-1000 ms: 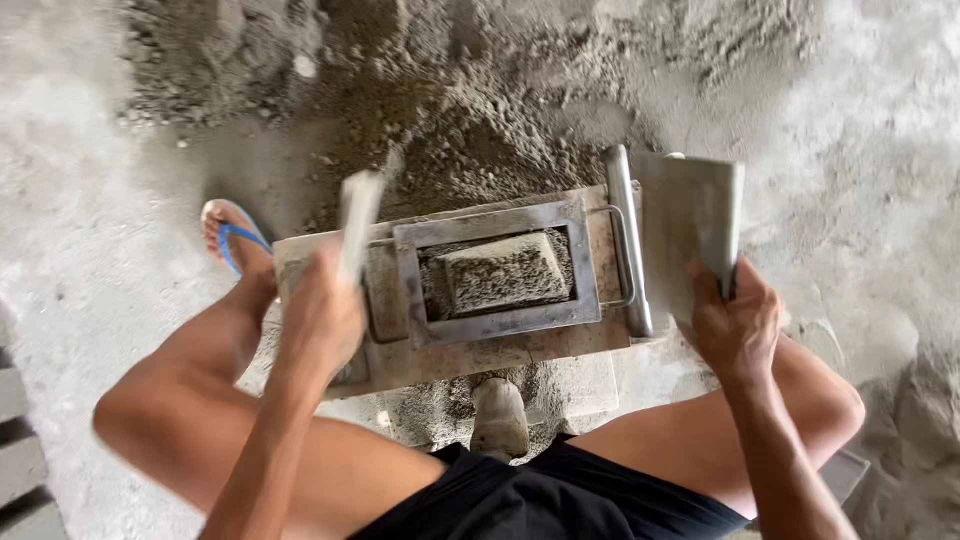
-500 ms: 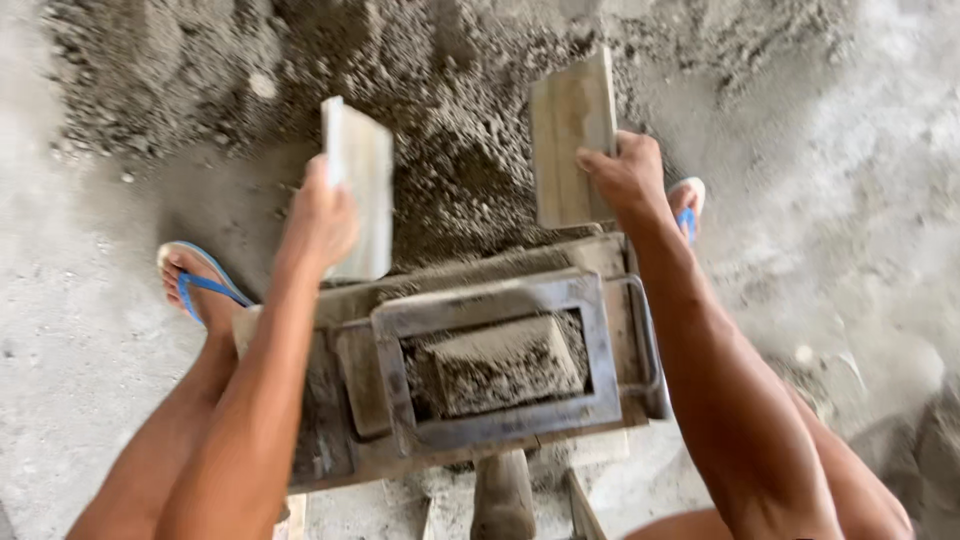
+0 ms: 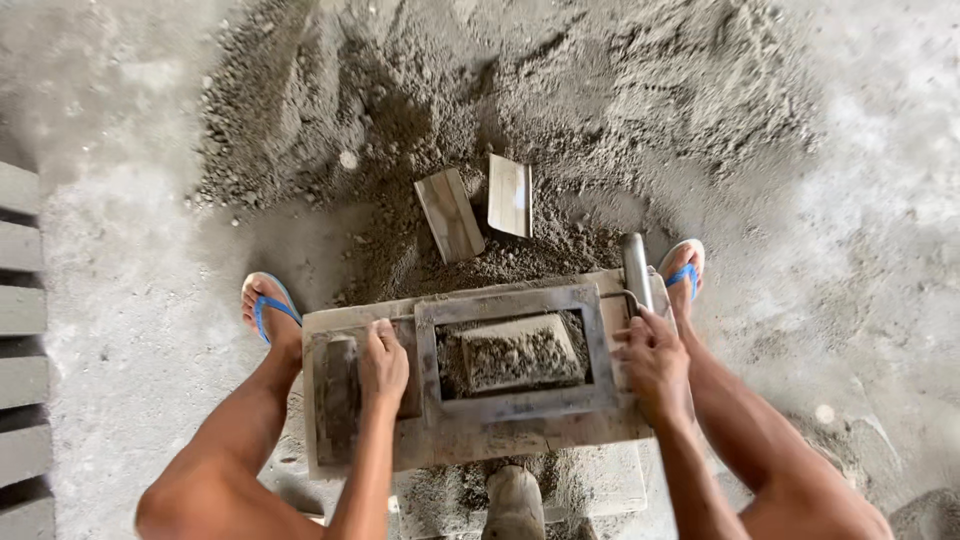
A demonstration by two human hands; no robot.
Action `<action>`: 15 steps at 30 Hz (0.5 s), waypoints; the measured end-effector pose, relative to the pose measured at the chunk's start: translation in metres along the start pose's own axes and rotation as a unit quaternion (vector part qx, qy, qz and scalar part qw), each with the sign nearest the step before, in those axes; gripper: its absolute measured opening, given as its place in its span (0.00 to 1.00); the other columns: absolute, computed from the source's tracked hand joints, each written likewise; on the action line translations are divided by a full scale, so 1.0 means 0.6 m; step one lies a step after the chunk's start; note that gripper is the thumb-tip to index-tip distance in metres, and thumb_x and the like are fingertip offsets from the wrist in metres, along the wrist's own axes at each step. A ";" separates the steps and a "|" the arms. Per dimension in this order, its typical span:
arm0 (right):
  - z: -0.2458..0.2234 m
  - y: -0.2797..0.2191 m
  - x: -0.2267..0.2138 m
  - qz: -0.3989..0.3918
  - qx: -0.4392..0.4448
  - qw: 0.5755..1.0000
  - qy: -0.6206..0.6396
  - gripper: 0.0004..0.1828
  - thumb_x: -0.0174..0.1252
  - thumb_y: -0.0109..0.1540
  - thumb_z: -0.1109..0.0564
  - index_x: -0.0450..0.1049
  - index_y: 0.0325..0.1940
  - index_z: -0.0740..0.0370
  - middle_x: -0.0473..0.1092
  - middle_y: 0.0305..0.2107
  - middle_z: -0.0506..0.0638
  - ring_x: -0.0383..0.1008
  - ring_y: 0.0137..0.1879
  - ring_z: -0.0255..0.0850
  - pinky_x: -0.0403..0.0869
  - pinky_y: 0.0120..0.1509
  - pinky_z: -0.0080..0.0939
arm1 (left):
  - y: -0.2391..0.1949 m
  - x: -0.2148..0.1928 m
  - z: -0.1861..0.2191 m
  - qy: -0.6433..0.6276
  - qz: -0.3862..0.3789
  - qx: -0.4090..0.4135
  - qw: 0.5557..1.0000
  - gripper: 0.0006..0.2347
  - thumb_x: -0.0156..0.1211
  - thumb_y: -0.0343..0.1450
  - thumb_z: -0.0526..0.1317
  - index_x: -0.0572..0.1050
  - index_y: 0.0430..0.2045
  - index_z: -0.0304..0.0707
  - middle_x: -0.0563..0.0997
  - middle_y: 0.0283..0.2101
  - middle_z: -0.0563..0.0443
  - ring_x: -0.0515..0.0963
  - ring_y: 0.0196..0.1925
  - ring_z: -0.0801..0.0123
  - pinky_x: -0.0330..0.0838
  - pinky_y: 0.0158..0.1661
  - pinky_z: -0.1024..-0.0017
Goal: The person scoops wet concrete into a rectangular mold, levels the surface with a trowel, and removes excess material. They then flip the mold to release the formed brick and stack it with others. The process is repeated multiple times.
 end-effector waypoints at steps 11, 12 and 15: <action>0.043 0.040 -0.016 0.028 -0.097 0.984 -0.149 0.18 0.45 0.62 0.50 0.73 0.44 0.66 0.73 0.21 0.61 0.75 0.27 0.52 0.73 0.32 0.50 | 0.045 -0.004 -0.031 0.052 0.070 0.131 0.988 0.17 0.34 0.73 0.41 0.73 0.30 0.26 0.77 0.32 0.28 0.76 0.39 0.39 0.69 0.40 0.49; 0.047 0.026 -0.026 0.065 -0.094 0.968 -0.225 0.21 0.40 0.63 0.47 0.73 0.41 0.64 0.72 0.22 0.66 0.75 0.35 0.61 0.71 0.40 0.60 | 0.032 -0.014 -0.039 0.084 0.060 0.126 0.987 0.18 0.37 0.71 0.43 0.74 0.28 0.24 0.77 0.33 0.27 0.75 0.40 0.37 0.68 0.41 0.46; -0.085 -0.039 -0.024 0.071 -0.204 0.944 -0.249 0.20 0.43 0.62 0.46 0.74 0.35 0.63 0.72 0.29 0.67 0.70 0.45 0.65 0.66 0.51 0.63 | 0.027 -0.127 0.039 0.137 0.140 0.215 0.957 0.12 0.45 0.68 0.40 0.77 0.23 0.33 0.78 0.24 0.38 0.79 0.34 0.45 0.71 0.36 0.50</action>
Point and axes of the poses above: each hand's wrist, its own y-axis towards the middle knuckle, its own x-axis out of the palm, z = x × y, the point moved 8 cm from there along y, towards the middle knuckle
